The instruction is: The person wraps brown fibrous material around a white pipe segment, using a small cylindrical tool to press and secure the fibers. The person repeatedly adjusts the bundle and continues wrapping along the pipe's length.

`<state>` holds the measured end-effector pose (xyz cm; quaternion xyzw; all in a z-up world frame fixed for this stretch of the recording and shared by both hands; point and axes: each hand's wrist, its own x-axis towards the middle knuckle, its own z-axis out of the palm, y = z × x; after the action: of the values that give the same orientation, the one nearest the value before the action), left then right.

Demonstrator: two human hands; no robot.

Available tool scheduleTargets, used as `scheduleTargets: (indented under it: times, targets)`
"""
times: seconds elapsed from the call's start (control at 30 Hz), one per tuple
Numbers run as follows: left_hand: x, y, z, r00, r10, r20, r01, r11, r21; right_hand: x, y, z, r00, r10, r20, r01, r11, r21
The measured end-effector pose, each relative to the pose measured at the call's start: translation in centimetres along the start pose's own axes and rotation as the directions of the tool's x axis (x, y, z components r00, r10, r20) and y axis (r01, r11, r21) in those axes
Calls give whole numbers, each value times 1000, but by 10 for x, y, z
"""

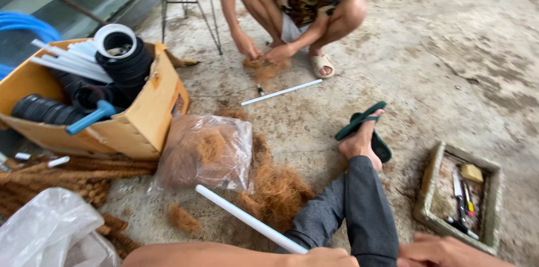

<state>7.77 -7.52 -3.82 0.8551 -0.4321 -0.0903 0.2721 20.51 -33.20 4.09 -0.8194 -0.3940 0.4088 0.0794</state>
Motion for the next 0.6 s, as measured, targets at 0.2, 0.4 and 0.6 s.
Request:
scheduleTargets:
  times: [0.2,0.4,0.6]
  targets:
    - [33,27,-47,996,-14,-87,42,944,329,-12,18,30,863,-223,-453,144,969,-203]
    - [59,33,-85,938,-85,-337,197,929,315,6,-19,67,177,-507,-844,122,862,-492]
    - [77,39,-114,862,-167,-479,265,953,145,-6,-46,34,175,-213,-961,126,973,-193]
